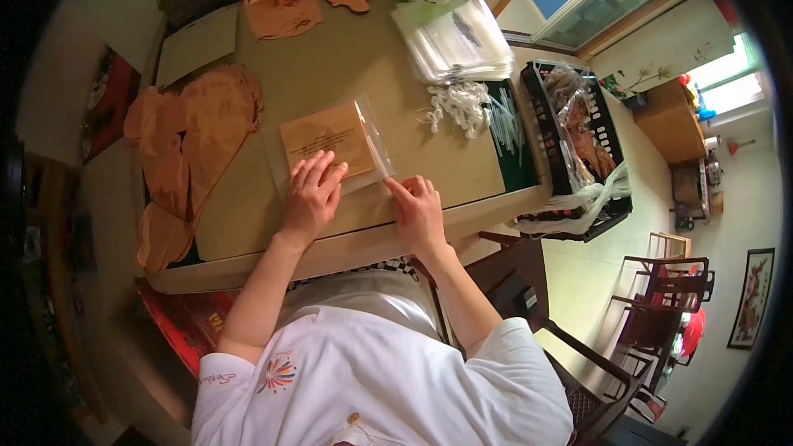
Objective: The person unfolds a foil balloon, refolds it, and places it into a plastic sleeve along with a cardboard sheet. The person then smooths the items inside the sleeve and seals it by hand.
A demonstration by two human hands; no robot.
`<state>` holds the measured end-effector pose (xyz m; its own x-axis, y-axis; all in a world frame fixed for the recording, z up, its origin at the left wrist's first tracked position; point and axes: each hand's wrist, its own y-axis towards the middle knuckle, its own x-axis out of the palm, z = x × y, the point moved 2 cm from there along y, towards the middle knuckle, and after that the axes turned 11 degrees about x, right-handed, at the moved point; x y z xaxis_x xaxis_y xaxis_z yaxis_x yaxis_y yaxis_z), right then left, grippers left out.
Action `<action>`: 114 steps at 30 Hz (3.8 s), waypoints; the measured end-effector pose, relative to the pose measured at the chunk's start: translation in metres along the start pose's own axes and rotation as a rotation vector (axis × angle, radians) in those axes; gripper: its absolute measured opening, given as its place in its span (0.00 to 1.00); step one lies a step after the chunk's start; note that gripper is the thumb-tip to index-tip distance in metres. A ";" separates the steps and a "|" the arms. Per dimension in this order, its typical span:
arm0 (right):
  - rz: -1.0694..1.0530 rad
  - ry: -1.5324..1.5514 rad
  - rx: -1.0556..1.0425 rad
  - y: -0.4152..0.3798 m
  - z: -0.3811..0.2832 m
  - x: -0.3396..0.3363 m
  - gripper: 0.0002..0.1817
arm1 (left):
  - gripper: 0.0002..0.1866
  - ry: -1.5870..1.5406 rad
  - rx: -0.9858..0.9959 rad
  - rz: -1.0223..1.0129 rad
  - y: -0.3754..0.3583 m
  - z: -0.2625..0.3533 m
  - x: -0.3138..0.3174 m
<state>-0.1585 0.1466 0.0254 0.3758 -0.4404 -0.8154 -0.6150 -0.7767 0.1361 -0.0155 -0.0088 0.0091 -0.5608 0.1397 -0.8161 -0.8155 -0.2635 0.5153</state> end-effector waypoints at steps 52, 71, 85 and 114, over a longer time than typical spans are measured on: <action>-0.037 0.943 0.594 0.016 0.006 0.005 0.06 | 0.07 -0.200 0.099 -0.012 0.051 0.062 -0.007; -0.077 0.837 0.576 0.008 0.000 0.015 0.06 | 0.05 -0.480 -0.038 -0.031 0.036 0.052 -0.013; -0.080 0.794 0.532 0.008 0.000 0.015 0.05 | 0.08 -0.243 0.068 -0.151 0.040 0.057 0.008; -0.100 0.815 0.517 0.007 0.002 0.022 0.06 | 0.07 -0.230 0.095 -0.169 0.032 0.054 0.005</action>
<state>-0.1560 0.1324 0.0067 0.6880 -0.7115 -0.1428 -0.7099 -0.6191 -0.3358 -0.0525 0.0344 0.0357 -0.4244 0.3896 -0.8174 -0.9039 -0.1287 0.4080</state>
